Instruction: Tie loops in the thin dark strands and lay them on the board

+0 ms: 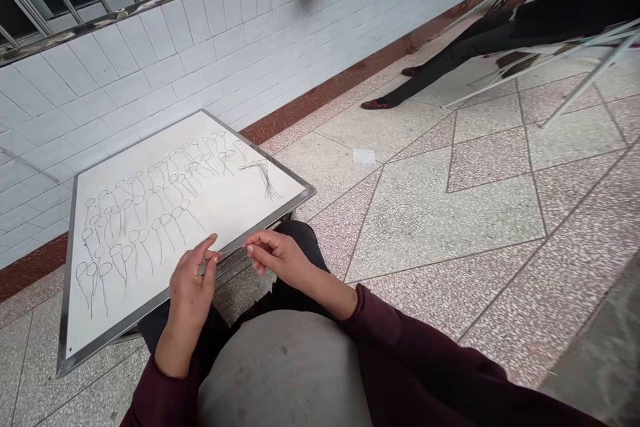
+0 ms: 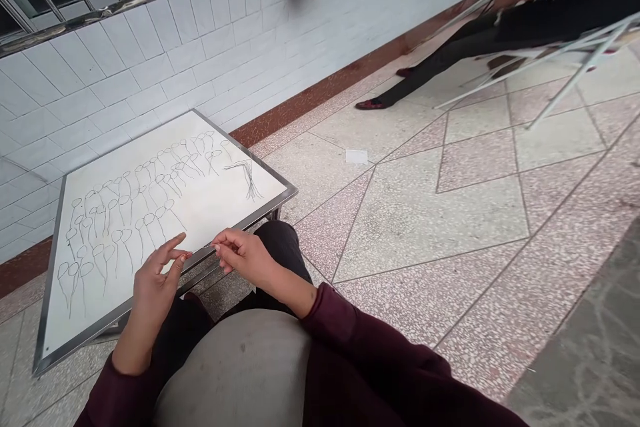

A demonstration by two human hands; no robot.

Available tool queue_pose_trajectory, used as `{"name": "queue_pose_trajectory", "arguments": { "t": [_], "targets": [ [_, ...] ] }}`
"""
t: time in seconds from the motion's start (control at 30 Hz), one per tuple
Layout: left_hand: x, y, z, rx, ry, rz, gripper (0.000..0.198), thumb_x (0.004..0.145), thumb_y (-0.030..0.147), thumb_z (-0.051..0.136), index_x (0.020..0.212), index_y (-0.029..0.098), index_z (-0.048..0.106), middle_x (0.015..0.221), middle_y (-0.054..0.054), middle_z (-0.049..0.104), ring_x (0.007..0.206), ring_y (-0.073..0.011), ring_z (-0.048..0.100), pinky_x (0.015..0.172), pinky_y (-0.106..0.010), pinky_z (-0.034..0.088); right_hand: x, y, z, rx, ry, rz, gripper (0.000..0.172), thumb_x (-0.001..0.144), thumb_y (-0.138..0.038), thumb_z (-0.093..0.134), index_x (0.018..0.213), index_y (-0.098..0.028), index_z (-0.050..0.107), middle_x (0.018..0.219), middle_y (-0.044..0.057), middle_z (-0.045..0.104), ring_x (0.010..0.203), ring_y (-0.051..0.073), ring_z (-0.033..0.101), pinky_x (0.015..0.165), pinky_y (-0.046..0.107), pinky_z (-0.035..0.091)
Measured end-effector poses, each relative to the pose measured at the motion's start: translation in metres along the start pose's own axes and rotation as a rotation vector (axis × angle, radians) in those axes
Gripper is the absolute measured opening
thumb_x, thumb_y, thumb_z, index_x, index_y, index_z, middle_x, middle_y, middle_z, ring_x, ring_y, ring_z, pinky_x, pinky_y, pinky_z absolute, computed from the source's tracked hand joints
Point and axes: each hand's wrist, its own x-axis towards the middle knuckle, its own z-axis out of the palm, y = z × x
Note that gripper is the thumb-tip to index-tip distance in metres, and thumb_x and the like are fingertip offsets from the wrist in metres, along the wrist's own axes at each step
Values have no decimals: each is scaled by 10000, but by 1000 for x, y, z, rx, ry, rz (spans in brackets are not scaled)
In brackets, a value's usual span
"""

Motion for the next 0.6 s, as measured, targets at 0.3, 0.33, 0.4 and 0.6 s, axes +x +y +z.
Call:
{"name": "queue_pose_trajectory", "arguments": {
  "t": [0.3, 0.33, 0.4, 0.6],
  "targets": [
    [5, 4, 30, 284, 72, 406, 380, 950, 187, 465, 1318, 242, 543, 940, -37, 740, 814, -187, 661, 802, -355, 490, -2, 3, 10, -168, 25, -169, 167, 894, -319, 548, 893, -177, 637, 753, 7, 588, 551, 92, 599, 512, 211, 554],
    [4, 4, 32, 256, 80, 401, 384, 950, 185, 462, 1321, 241, 542, 950, -40, 736, 823, -184, 664, 791, -340, 495, -2, 4, 11, -143, 16, -163, 161, 893, -321, 554, 925, -181, 628, 752, 5, 596, 556, 94, 605, 525, 217, 562],
    [3, 6, 33, 170, 92, 340, 383, 947, 198, 467, 1321, 239, 541, 978, -39, 729, 855, -176, 669, 774, -307, 505, -3, 5, 12, -89, -2, -145, 185, 890, -328, 571, 1012, -191, 594, 750, -4, 611, 563, 98, 614, 546, 225, 574],
    [1, 15, 23, -13, 57, 77, 410, 942, 276, 486, 1351, 254, 506, 1001, -10, 721, 883, -157, 671, 757, -267, 517, -4, 5, 15, -97, -2, -209, 195, 945, -357, 501, 1045, -201, 562, 806, 11, 630, 598, 101, 637, 546, 216, 570]
  ]
}}
